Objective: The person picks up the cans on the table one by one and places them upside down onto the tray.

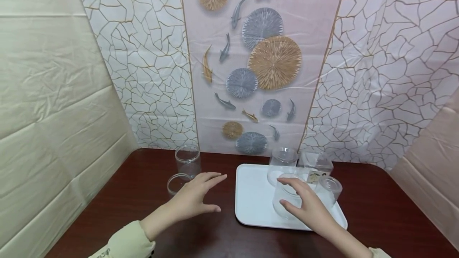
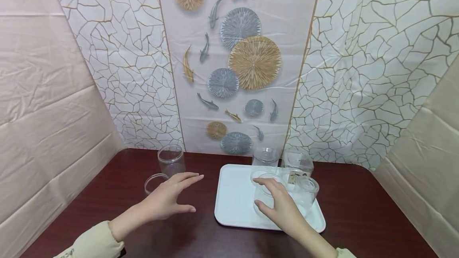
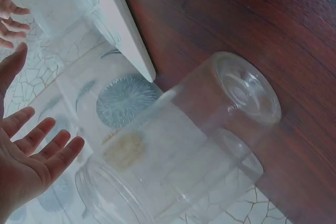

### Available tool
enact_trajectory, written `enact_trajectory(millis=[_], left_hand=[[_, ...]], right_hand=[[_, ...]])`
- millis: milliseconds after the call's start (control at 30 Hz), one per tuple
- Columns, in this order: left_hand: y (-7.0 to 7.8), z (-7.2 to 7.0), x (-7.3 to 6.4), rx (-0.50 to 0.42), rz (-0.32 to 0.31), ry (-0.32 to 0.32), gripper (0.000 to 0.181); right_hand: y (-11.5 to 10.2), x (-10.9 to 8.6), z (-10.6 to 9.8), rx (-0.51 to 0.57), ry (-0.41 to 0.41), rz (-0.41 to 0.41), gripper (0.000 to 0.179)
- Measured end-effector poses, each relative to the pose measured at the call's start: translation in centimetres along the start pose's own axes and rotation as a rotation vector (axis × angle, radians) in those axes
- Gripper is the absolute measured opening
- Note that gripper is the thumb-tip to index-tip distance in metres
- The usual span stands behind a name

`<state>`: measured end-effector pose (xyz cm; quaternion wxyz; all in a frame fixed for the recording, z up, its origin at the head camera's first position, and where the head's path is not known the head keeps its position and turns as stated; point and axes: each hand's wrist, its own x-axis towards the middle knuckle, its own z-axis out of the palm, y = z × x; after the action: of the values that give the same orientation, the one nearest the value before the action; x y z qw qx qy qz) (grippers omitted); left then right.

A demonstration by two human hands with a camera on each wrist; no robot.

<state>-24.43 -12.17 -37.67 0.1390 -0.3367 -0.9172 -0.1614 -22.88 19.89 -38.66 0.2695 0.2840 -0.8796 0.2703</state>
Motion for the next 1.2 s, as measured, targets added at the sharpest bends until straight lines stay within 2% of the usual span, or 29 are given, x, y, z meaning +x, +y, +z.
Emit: enact_trajectory(millis=[133,333,633,800,1033,1200], left_hand=[[-0.5,-0.5,-0.3,0.03,0.01,0.004,0.081],[-1.8,-1.4,-0.7,0.16,0.023,0.03,0.084],[-3.3,-2.6,-1.3,0.255,-0.043,0.0,0.081],[-3.9,-3.2,-1.6,0.25,-0.113,-0.047,0.072],[-4.3,-3.7,-1.5,0.205,-0.214,-0.134,0.067],[-4.7,-3.7,-1.3,0.204,-0.23,-0.167,0.069]], right_hand=[[0.0,-0.1,0.3,0.006,0.009,-0.027,0.054],[-0.2,0.0,0.4,0.015,0.006,-0.036,0.054],[-0.5,0.5,0.3,0.02,0.006,-0.053,0.054],[-0.5,0.8,0.1,0.032,0.002,-0.04,0.052],[-0.7,1.3,-0.1,0.065,-0.003,-0.04,0.051],[-0.7,1.4,-0.1,0.073,-0.004,-0.043,0.052]])
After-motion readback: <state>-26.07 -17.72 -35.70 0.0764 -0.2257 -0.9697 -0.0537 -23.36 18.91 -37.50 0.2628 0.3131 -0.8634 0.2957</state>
